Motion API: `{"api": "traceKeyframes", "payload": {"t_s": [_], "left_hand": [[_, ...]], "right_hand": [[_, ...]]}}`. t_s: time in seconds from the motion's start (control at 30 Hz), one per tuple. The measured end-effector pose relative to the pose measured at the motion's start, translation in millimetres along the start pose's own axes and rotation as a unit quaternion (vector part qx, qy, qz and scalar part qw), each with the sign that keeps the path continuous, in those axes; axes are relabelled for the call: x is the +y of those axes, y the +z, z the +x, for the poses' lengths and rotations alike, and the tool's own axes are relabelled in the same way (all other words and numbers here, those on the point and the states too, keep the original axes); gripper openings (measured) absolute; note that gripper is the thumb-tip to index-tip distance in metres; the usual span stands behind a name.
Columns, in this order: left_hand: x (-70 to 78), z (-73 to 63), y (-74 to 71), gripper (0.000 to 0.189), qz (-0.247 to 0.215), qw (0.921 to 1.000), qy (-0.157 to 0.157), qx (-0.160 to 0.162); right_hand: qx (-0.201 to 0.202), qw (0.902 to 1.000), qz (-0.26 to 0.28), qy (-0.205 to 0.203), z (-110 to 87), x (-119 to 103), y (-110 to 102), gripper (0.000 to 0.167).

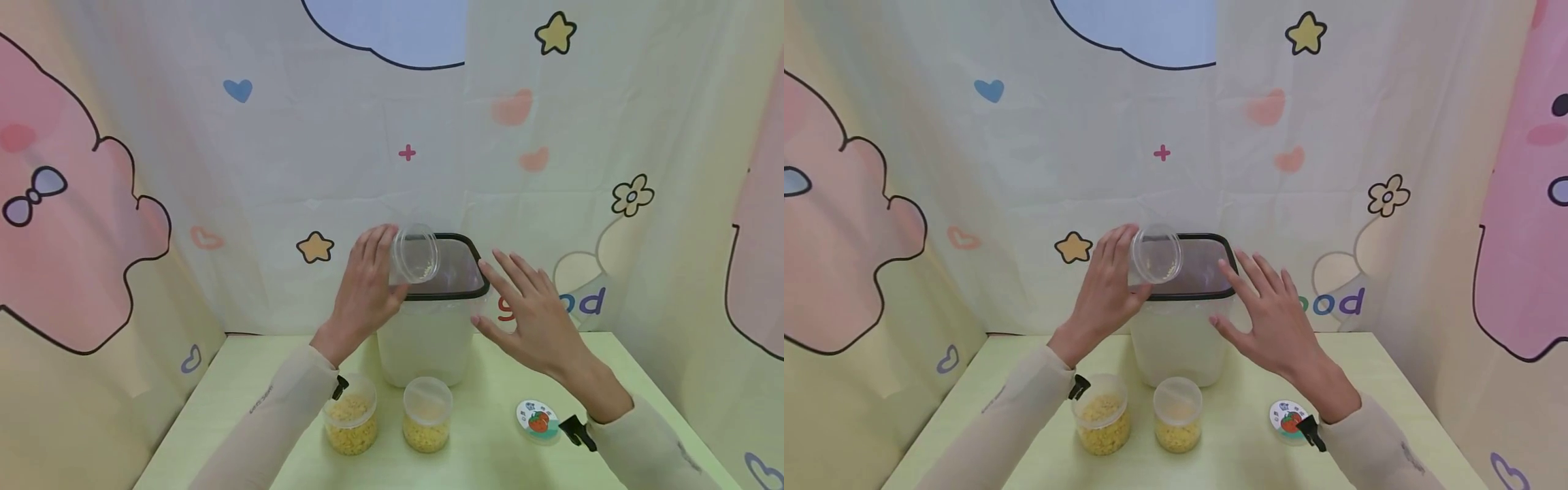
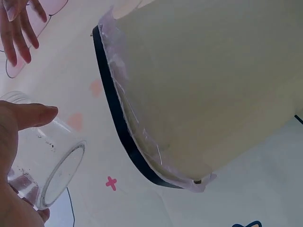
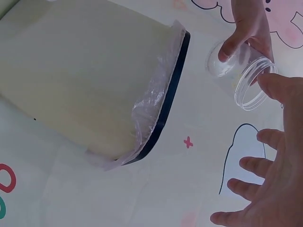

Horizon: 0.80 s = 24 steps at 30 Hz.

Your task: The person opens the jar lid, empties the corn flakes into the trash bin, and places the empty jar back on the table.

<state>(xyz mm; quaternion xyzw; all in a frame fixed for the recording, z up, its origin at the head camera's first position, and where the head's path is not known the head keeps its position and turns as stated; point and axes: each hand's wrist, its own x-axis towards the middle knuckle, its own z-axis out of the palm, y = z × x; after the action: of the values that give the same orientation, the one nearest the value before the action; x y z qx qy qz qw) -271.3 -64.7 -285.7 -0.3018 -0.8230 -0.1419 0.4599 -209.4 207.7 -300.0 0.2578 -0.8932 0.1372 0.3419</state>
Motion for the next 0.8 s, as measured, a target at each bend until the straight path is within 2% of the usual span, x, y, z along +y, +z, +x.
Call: {"api": "traceKeyframes", "payload": {"t_s": [0.2,0.5,0.8], "left_hand": [[7.2,-11.1,-1.6,0.097,-0.023,0.9995,-0.019,0.010],[21.4,-29.4,0.0,0.096,-0.081,0.9954,-0.041,0.029],[46.2,-52.2,4.7,0.096,-0.117,0.9910,-0.052,0.037]], "right_hand": [[-0.003,1.0000,0.002,0.005,-12.1,-5,-3,0.077],[0.000,1.0000,-0.004,0.009,-31.2,-10,-5,0.081],[0.013,0.9999,-0.006,0.000,-51.5,-9,0,0.079]]}}
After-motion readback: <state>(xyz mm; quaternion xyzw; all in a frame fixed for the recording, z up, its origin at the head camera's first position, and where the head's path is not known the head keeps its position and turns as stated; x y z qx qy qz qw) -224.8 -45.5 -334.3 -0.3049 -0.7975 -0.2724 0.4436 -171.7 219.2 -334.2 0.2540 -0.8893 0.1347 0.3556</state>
